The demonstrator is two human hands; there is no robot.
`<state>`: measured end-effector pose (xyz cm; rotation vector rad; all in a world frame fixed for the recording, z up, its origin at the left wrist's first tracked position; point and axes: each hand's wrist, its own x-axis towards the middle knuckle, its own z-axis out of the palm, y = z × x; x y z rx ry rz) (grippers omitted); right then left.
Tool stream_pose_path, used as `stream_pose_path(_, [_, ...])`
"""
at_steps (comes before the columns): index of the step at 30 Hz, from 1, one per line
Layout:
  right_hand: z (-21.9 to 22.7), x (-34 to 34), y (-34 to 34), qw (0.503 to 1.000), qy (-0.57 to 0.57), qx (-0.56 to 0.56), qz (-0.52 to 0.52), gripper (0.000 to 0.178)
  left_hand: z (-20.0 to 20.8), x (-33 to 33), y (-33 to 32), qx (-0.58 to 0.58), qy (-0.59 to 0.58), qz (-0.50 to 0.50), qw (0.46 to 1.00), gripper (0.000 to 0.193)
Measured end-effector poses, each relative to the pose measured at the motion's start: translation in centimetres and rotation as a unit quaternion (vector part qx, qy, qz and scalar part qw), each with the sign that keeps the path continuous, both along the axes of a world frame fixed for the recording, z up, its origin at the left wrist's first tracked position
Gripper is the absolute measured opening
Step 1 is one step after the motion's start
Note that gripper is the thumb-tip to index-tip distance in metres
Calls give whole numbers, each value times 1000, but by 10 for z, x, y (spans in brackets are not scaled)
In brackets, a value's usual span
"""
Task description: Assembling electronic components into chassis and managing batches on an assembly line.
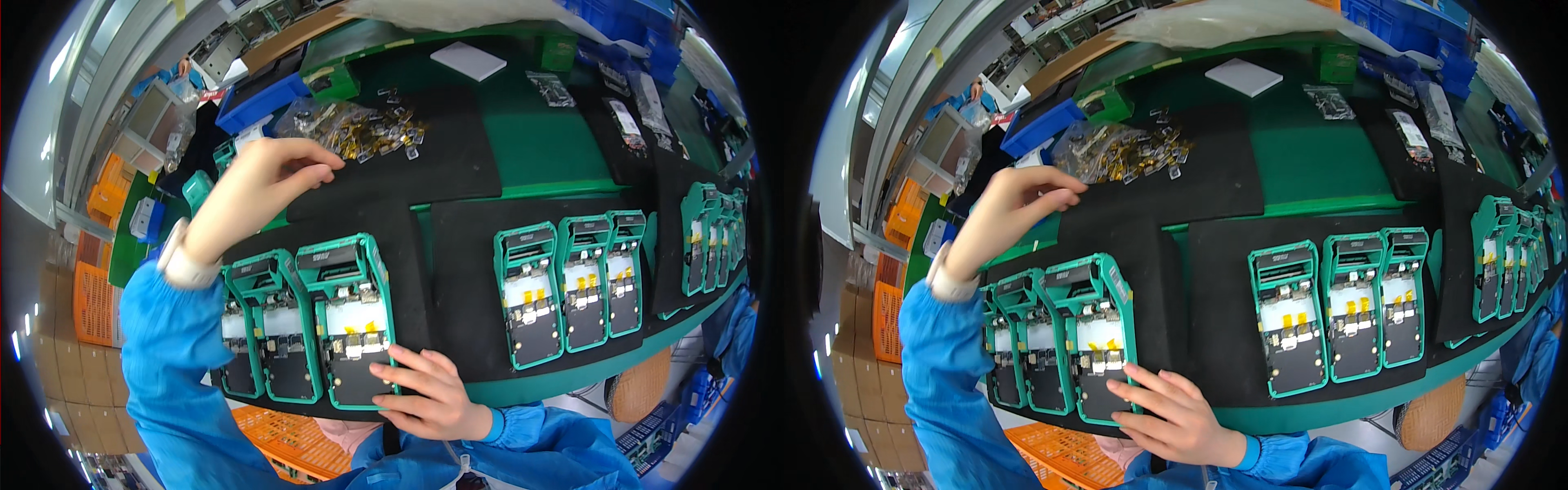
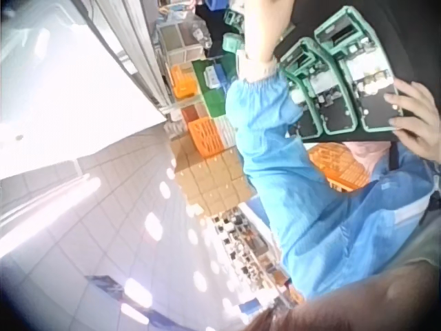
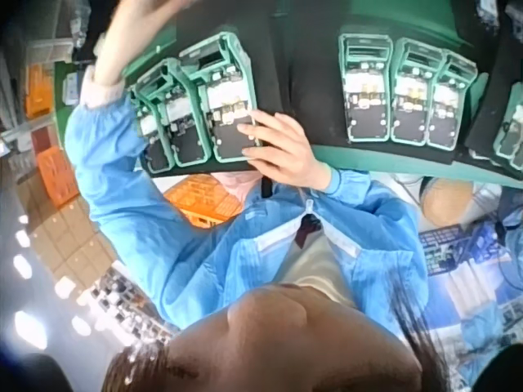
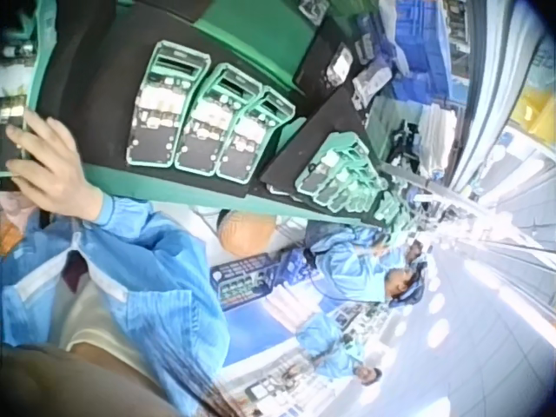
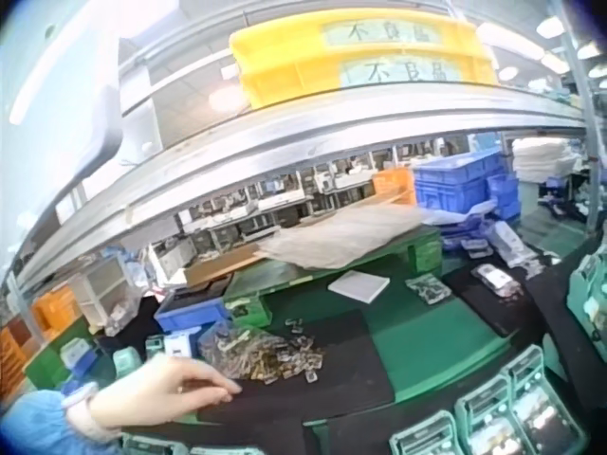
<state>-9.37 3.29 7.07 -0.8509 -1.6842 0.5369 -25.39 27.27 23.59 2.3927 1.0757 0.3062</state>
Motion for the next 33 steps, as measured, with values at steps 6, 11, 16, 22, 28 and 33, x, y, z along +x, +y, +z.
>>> stream_pose_path(6, [-6,2,-3,999,-1,-25,32,17,-96,10,124,-28,79,-36,996,23])
stream_pose_path(11, [-9,-1,-3,999,21,-26,21,15,-130,29,146,83,192,46,977,37])
stream_pose_path(16, [-11,-1,-4,999,22,-27,29,15,-140,21,156,24,156,22,987,33])
stream_pose_path(22, [-11,0,-4,997,31,-47,46,13,-128,26,161,-124,-15,54,991,20])
stream_pose_path(28, [-14,-2,-8,997,24,-47,48,14,-86,22,140,-197,-62,93,974,21])
stream_pose_path(33, [-8,1,-3,999,4,-30,21,18,-23,21,65,-275,-127,93,948,25])
